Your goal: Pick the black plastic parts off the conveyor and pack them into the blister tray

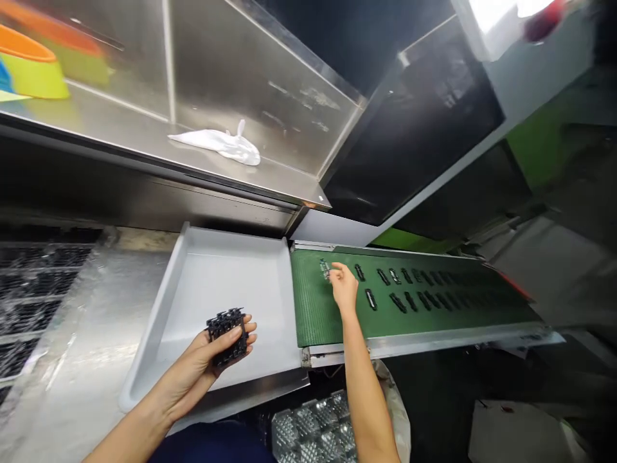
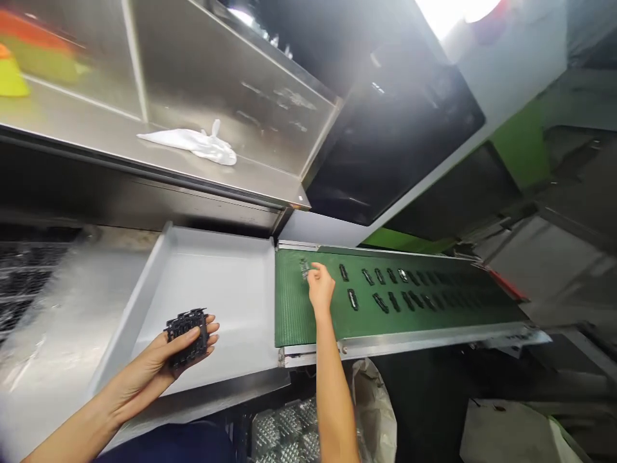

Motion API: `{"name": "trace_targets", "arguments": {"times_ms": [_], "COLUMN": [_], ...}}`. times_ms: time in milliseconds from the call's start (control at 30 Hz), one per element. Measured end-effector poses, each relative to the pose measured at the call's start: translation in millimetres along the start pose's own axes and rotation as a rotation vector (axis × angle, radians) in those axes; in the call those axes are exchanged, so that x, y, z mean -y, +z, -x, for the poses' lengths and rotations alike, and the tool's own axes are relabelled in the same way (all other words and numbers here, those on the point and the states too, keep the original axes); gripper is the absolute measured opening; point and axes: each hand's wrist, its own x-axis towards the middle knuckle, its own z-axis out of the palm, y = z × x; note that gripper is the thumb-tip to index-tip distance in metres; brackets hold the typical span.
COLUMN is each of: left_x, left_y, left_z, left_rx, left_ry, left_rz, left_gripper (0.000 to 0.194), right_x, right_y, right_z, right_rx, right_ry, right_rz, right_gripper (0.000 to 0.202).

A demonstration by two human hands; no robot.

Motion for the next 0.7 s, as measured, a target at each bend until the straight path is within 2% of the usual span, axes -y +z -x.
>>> {"name": "trace_targets", "arguments": {"times_ms": [67, 133, 233, 333, 400, 467, 533, 633, 700], "left_x": [-1.7, -5.1, -14.6, -27.9, -36.5, -43.6, -49.1, -56.2, -60.8], "left_y": [-7.2, -17.7, -37.8, -61.0, -77.0, -92.3, -106.1, -123.4, -133.9], "left_z": [-0.7, 1.3, 12.4, 31.3, 44.8, 57.3, 68.8, 85.3, 96.3], "left_rx": [-0.007, 0.011, 0.047, 0.054, 0.072, 0.088, 0.093, 0.098, 0.108], "left_ry": [0.058, 0.114, 0.207, 0.223, 0.179, 0.136, 0.114, 0.089, 0.078], "left_rz": [-0.014, -0.037, -0.083, -0.13, -0.162, -0.146, -0.06, 0.08, 0.122], "left_gripper": [0.027, 0.028, 0.029, 0.032, 0.034, 0.035, 0.036, 0.038, 0.04], "right_x": [27.6, 58.5, 98.7, 124.4, 136.7, 147.8, 158.0, 170.3, 176.3], "right_y": [31.5, 60.3, 87.1, 97.6, 102.4, 109.7, 120.9, 143.2, 159.7], "right_z": [41.7, 85.8, 132.3, 144.5, 142.4, 141.8, 147.2, 164.8, 178.5], "right_rx": [0.136, 0.289, 0.447, 0.556, 0.682, 0.795, 0.835, 0.82, 0.824], "right_ry": [-0.033, -0.081, -0.229, -0.436, -0.58, -0.661, -0.628, -0.483, -0.428], "right_rz": [-0.102, -0.204, -0.288, -0.165, -0.074, -0.073, -0.182, -0.38, -0.445], "right_gripper": [0.03, 0.024, 0.022, 0.023, 0.031, 0.032, 0.04, 0.074, 0.083]}}
